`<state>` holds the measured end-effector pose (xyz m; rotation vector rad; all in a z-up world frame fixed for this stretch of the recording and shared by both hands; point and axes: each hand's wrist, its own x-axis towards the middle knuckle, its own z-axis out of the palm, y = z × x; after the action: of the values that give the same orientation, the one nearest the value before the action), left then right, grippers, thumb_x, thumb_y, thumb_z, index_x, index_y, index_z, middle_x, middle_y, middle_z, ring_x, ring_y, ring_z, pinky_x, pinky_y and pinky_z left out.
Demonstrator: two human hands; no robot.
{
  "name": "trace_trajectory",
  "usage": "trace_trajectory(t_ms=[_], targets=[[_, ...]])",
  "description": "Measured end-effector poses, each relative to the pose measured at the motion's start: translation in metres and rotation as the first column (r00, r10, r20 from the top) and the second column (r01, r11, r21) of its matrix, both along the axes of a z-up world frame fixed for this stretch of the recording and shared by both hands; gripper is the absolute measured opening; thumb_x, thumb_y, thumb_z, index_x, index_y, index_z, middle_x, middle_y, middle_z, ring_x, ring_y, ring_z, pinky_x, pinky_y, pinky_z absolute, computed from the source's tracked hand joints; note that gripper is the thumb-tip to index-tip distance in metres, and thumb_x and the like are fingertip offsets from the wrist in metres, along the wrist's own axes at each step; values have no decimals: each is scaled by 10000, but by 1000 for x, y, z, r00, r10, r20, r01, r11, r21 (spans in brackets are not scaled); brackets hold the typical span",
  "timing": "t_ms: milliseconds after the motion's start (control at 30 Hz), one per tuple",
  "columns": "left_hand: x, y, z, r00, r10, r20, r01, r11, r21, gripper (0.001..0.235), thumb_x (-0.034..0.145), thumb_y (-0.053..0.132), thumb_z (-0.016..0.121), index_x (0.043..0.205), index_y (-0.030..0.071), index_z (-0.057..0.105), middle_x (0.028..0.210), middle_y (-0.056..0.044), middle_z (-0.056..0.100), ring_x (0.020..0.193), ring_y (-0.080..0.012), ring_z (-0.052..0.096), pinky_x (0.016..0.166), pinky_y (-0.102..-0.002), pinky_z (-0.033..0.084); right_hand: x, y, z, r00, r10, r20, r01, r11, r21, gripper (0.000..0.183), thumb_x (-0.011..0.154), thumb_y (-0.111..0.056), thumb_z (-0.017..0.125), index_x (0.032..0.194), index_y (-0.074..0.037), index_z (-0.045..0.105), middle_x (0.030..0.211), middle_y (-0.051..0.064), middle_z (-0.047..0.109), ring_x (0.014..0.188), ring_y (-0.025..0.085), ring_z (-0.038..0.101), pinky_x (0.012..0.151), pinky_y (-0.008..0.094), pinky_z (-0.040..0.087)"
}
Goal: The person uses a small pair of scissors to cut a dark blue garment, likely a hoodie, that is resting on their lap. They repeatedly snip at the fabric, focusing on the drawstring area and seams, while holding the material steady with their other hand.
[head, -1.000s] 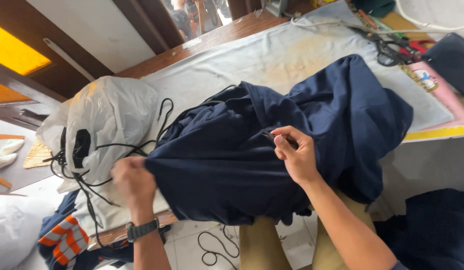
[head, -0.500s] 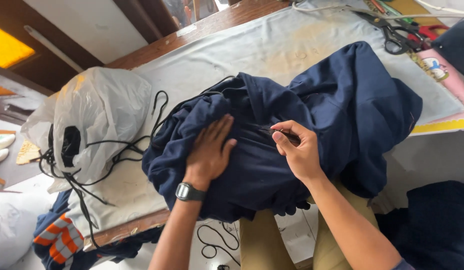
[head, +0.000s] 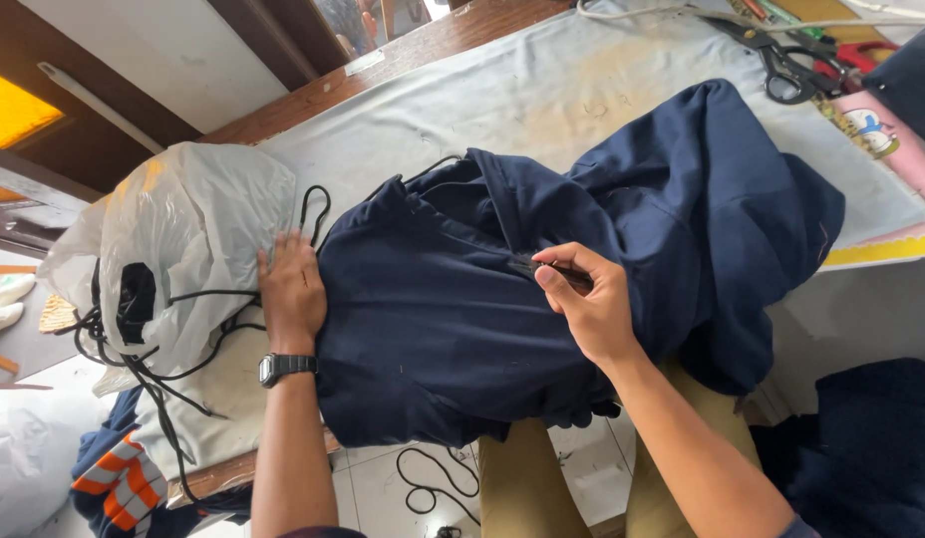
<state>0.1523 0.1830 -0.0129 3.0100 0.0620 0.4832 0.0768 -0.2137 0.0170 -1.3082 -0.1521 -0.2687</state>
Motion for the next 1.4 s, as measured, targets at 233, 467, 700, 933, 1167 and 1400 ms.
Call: trace_trajectory(t_ms=[233, 467, 700, 933, 1167, 1400], targets=[[-6, 13, -1, 883, -9, 469, 111, 975, -191, 255, 1135, 220, 549, 1049, 183, 786, 1025, -33, 763, 977, -249, 720, 983, -377, 516, 2, 2, -3, 1000, -15, 8, 15, 1000, -10, 138, 978, -113, 702, 1019, 16, 728, 591, 58, 521, 481, 92, 509, 486, 222, 402], [-102, -138, 100, 719, -581, 381, 661, 742, -115, 264, 1020, 167, 528, 1229, 69, 657, 1383, -164, 595, 1291, -386, 559, 1083, -495, 403, 1, 1, 5, 998, -13, -56, 5, 991, -134, 167, 936, -194, 745, 985, -35, 748, 661, 19, 617, 565, 63, 540, 539, 203, 437], [-137, -144, 77, 716, -692, -94, 674, 720, -164, 632, 1048, 566, 230, 1490, 216, 516, 1574, -49, 484, 1474, -257, 434, 1165, -493, 332, -5, -3, 10, 995, 40, -92, -55, 985, -161, 192, 955, -229, 712, 1004, -42, 706, 640, -13, 537, 558, 55, 463, 553, 187, 408], [-103, -73, 63, 968, -223, -118, 242, 954, 176, 556, 1034, 441, 397, 1568, 289, 435, 1624, 10, 424, 1494, -221, 363, 1206, -557, 244, -3, 1, -9, 1000, -3, -13, 2, 997, -80, 147, 962, -137, 722, 991, 5, 745, 608, 63, 585, 485, 85, 535, 486, 222, 437], [-81, -61, 47, 945, 70, 319, -84, 996, 30, 431, 1076, 226, 501, 1422, -30, 512, 1425, -219, 583, 1331, -350, 558, 1101, -466, 406, 2, 4, -5, 1000, -29, 5, 29, 997, -71, 158, 953, -156, 740, 980, 0, 744, 610, 62, 594, 490, 83, 539, 485, 225, 438], [-85, -92, 39, 954, -124, 273, 134, 991, -18, 337, 892, 314, 824, 1052, 33, 731, 1022, -80, 629, 919, -240, 669, 763, -311, 547, 2, 1, -9, 1000, -8, -15, 7, 997, -79, 134, 963, -127, 721, 987, 3, 742, 595, 59, 570, 486, 81, 517, 493, 220, 424]])
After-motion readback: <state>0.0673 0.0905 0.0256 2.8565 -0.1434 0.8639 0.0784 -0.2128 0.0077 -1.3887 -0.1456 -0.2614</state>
